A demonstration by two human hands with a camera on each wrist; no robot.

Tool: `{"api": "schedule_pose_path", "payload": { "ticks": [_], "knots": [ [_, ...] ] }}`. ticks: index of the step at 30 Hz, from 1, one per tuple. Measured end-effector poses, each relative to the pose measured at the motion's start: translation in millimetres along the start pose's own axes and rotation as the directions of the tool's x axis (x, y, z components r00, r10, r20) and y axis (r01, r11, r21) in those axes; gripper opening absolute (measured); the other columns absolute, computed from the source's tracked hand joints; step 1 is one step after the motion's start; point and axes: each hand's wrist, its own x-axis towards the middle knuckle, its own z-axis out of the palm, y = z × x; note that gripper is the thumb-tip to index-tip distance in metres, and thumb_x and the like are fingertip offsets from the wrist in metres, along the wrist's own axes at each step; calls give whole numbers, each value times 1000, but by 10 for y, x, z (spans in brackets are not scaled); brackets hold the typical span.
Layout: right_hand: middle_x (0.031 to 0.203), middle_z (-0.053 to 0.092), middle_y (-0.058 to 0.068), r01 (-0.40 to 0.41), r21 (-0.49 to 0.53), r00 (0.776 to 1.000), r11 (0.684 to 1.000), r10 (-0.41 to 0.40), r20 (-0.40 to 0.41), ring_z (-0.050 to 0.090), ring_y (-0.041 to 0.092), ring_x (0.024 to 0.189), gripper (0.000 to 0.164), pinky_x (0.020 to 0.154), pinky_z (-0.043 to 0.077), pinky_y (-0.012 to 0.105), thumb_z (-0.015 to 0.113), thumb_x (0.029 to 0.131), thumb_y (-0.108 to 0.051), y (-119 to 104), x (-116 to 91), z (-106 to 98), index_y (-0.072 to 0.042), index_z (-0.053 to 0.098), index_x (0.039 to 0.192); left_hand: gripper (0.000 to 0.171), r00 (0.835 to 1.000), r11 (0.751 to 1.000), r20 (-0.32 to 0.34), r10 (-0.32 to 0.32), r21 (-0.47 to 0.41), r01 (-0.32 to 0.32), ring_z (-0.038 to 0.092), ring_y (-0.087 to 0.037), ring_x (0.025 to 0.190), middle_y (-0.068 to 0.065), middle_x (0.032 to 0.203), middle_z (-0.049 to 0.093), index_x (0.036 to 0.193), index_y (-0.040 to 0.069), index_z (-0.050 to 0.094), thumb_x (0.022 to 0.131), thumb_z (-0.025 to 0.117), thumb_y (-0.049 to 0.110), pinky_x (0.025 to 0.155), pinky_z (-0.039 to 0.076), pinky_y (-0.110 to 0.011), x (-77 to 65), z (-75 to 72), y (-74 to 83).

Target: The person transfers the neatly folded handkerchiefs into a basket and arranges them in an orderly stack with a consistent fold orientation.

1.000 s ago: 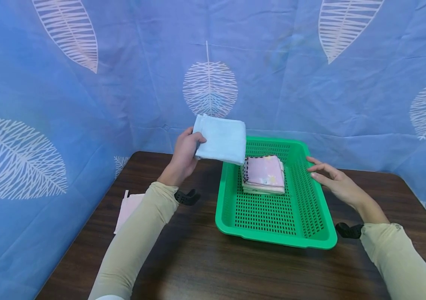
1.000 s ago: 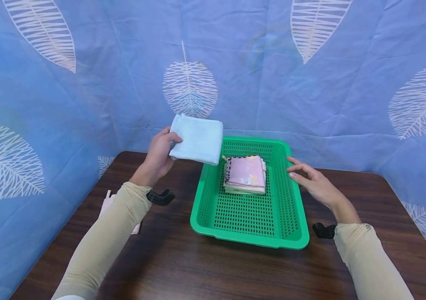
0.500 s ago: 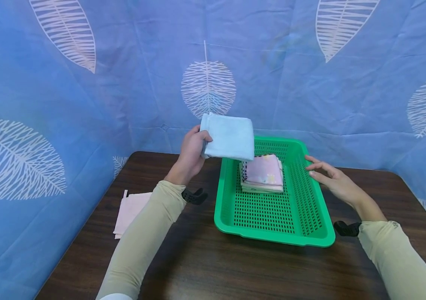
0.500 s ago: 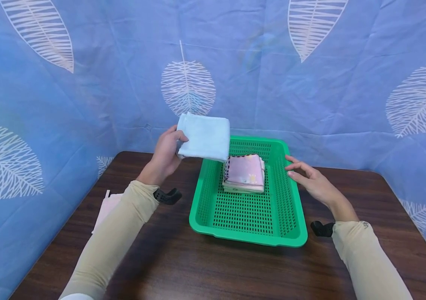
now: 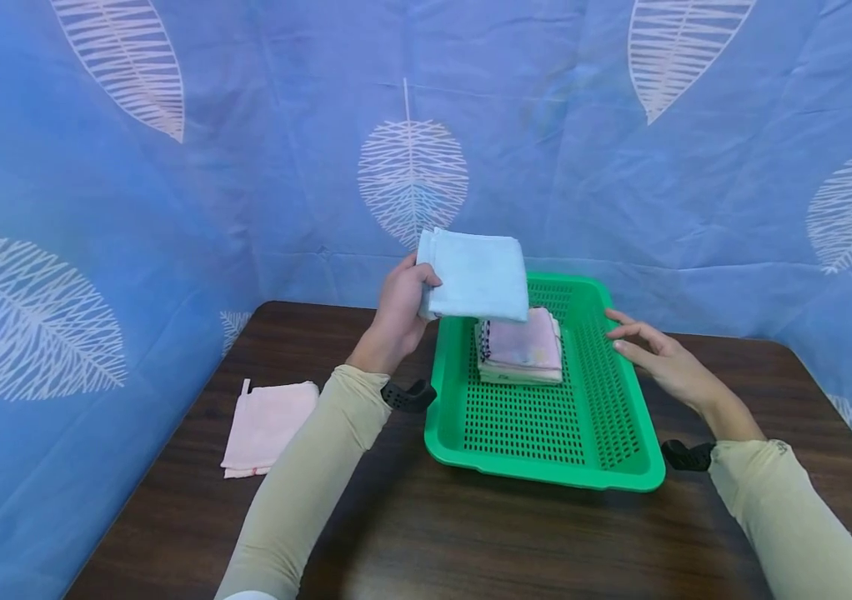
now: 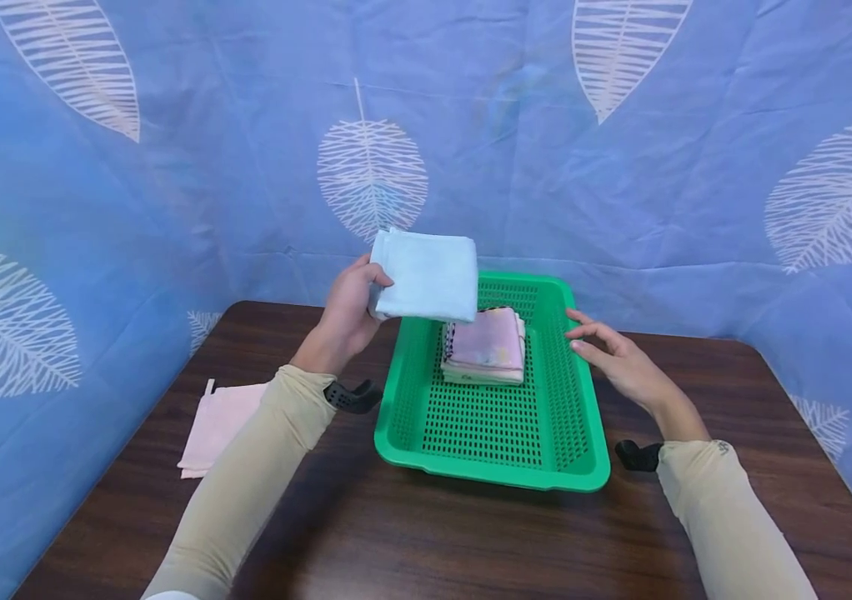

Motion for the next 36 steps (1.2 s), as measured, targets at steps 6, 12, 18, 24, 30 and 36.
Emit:
{"api": "schedule_pose_path", "payload": {
  "ticks": [6,12,18,24,30,36],
  "knots": [
    [174,6,-10,-5,-1,1000,1000,5,-7,12,44,157,43,111,37,69,41,112,-34,-18,18,-19,-7,45,145,76,1000,1000,12,6,21,-6,57,-23,114,-9,150,47,163,21,26,92,45,1,84,49,-35,19,95,12],
    [174,6,-12,-14,35,1000,999,14,-3,9,44,158,44,112,34,72,41,111,-34,-9,5,-17,-6,43,145,69,1000,999,8,5,45,-5,58,-25,116,-11,147,50,159,21,36,94,45,0,86,50,-36,18,193,2],
    [174,5,-11,-1,32,1000,999,1,0,9,45,157,44,109,36,72,42,111,-34,18,-3,-5,-4,43,144,70,1000,999,14,4,35,-5,58,-28,120,-11,147,51,158,22,38,93,45,-1,88,51,-38,2,258,-35],
    [174,7,-10,-10,3,1000,1000,10,-7,10,43,158,43,108,43,62,42,111,-33,35,-7,4,-5,46,144,71,1000,999,10,7,35,-7,57,-29,123,-13,148,50,159,19,36,92,45,-2,87,51,-37,17,330,-105],
    [174,5,-10,-1,38,1000,999,1,-6,7,44,158,44,110,36,72,42,111,-33,38,0,9,-3,44,144,69,1000,999,16,0,39,-1,57,-30,124,-14,146,52,159,17,37,93,45,-2,93,51,-40,43,406,-178],
    [174,5,-10,6,44,1000,999,-6,-11,5,43,159,43,110,32,75,42,111,-32,24,7,11,-4,44,144,68,1000,999,4,-20,27,20,56,-32,128,-13,146,52,159,18,36,95,45,-3,104,50,-47,59,436,-215]
  ]
}}
